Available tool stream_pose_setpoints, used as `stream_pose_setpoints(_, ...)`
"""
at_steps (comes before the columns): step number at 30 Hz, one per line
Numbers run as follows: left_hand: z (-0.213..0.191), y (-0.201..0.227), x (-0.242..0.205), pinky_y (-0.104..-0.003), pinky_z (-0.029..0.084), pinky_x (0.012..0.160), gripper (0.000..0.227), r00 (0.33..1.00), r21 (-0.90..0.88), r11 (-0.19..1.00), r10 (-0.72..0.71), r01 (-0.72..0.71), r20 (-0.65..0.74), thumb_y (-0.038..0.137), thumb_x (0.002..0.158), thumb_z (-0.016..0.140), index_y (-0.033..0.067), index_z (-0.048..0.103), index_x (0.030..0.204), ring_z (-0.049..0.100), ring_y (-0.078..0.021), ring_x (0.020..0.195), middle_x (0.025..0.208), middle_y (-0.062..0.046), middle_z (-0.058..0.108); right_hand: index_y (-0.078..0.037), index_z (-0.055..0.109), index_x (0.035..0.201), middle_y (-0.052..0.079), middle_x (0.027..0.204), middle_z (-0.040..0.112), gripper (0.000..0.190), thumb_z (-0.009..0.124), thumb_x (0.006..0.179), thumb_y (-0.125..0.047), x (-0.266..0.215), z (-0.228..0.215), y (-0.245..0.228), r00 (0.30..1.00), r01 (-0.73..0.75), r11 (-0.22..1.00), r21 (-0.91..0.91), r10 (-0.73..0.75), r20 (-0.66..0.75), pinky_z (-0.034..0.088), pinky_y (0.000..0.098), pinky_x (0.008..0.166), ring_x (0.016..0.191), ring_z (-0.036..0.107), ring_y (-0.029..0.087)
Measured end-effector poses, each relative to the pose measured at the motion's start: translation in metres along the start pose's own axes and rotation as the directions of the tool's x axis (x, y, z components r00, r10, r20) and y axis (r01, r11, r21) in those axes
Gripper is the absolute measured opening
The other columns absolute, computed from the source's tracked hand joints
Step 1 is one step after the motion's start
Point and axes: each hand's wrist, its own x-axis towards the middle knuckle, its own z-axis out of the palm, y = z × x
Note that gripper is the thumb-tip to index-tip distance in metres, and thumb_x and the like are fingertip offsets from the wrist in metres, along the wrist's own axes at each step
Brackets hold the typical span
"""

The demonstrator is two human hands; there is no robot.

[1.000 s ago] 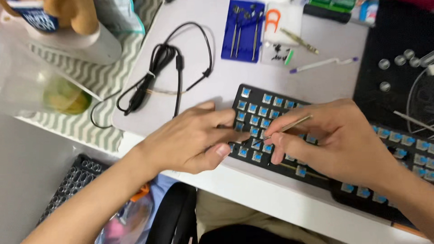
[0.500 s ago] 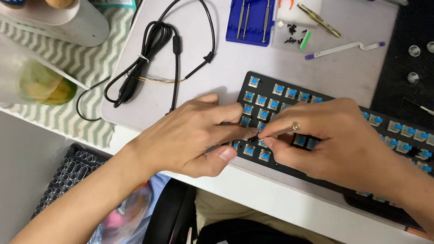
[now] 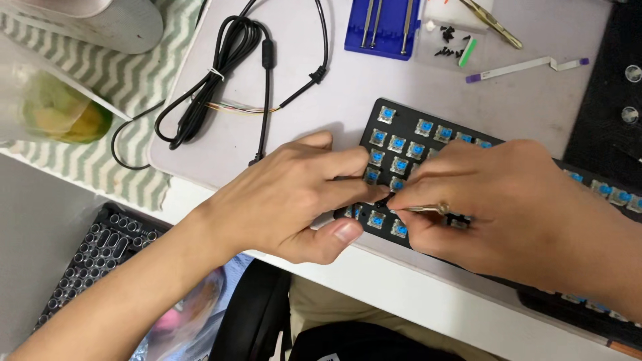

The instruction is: The person assembles a mechanical keyboard by inserting blue switches into the keyboard plate. They use a metal tool to press the switches into place and occasionally test the keys. The workspace includes various tools and spare parts.

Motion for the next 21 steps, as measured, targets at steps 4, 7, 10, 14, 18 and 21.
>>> stream_pose_setpoints(4, 0.0, 0.0, -0.001, -0.044, 0.039, 0.072, 0.047, 1.0, 0.01, 1.0, 0.015, -0.015, -0.016, 0.029, 0.104, 0.034, -0.0049, 0.066, 0.107, 0.042, -0.0303, 0.065, 0.091, -0.011, 0.046, -0.027, 0.082, 0.089, -0.014, 0.076, 0.082, 0.012, 0.071, 0.084, -0.026, 0.01, -0.008, 0.003, 0.987, -0.138, 0.986, 0.09, 0.129, 0.099, 0.053, 0.0286, 0.057, 0.062, 0.074, 0.006)
stream_pose_setpoints(7, 0.001, -0.001, -0.001, -0.044, 0.038, 0.071, 0.049, 1.0, 0.04, 0.999, 0.018, -0.018, -0.006, 0.03, 0.104, 0.033, -0.0049, 0.066, 0.101, 0.039, -0.0293, 0.062, 0.086, -0.01, 0.044, -0.028, 0.087, 0.088, -0.013, 0.069, 0.087, 0.019, 0.071, 0.079, -0.028, 0.021, -0.015, 0.001, 0.95, -0.277, 0.949, 0.152, 0.247, 0.189, 0.055, 0.0277, 0.051, 0.055, 0.078, 0.003)
stream_pose_setpoints(10, 0.001, -0.001, -0.001, -0.043, 0.036, 0.07, 0.048, 1.0, 0.072, 0.997, 0.015, -0.015, 0.0, 0.03, 0.104, 0.034, -0.0048, 0.066, 0.102, 0.041, -0.0289, 0.062, 0.086, -0.011, 0.045, -0.03, 0.092, 0.088, -0.01, 0.064, 0.09, 0.024, 0.072, 0.076, -0.026, 0.041, -0.027, -0.017, 0.814, -0.54, 0.832, 0.127, 0.479, 0.328, 0.057, 0.0248, 0.052, 0.057, 0.077, 0.002)
stream_pose_setpoints(14, 0.0, -0.001, 0.0, -0.043, 0.037, 0.07, 0.046, 1.0, 0.062, 0.998, 0.015, -0.015, 0.007, 0.03, 0.104, 0.037, -0.0049, 0.067, 0.102, 0.041, -0.0299, 0.061, 0.087, -0.011, 0.046, -0.027, 0.09, 0.084, -0.01, 0.063, 0.088, 0.02, 0.071, 0.078, -0.028, 0.023, -0.013, -0.001, 0.931, -0.341, 0.914, 0.22, 0.295, 0.217, 0.057, 0.0256, 0.053, 0.053, 0.077, 0.001)
stream_pose_setpoints(18, -0.002, 0.0, 0.002, -0.043, 0.036, 0.069, 0.045, 1.0, 0.023, 0.999, 0.026, -0.026, -0.003, 0.029, 0.104, 0.035, -0.0035, 0.064, 0.095, 0.038, -0.0289, 0.06, 0.084, -0.01, 0.043, -0.03, 0.091, 0.089, -0.014, 0.066, 0.089, 0.019, 0.074, 0.079, -0.027, 0.016, -0.012, -0.004, 0.865, -0.48, 0.854, 0.199, 0.424, 0.268, 0.061, 0.023, 0.031, 0.03, 0.071, 0.008)
stream_pose_setpoints(21, -0.001, -0.001, 0.003, -0.043, 0.037, 0.069, 0.044, 0.999, 0.045, 0.998, 0.042, -0.042, -0.001, 0.028, 0.103, 0.039, -0.0052, 0.066, 0.097, 0.041, -0.0287, 0.062, 0.083, -0.01, 0.044, -0.021, 0.086, 0.09, -0.009, 0.076, 0.087, 0.014, 0.075, 0.082, -0.023, 0.012, -0.009, -0.005, 0.98, -0.199, 0.946, 0.256, 0.189, 0.066, 0.06, 0.0221, 0.053, 0.059, 0.078, 0.002)
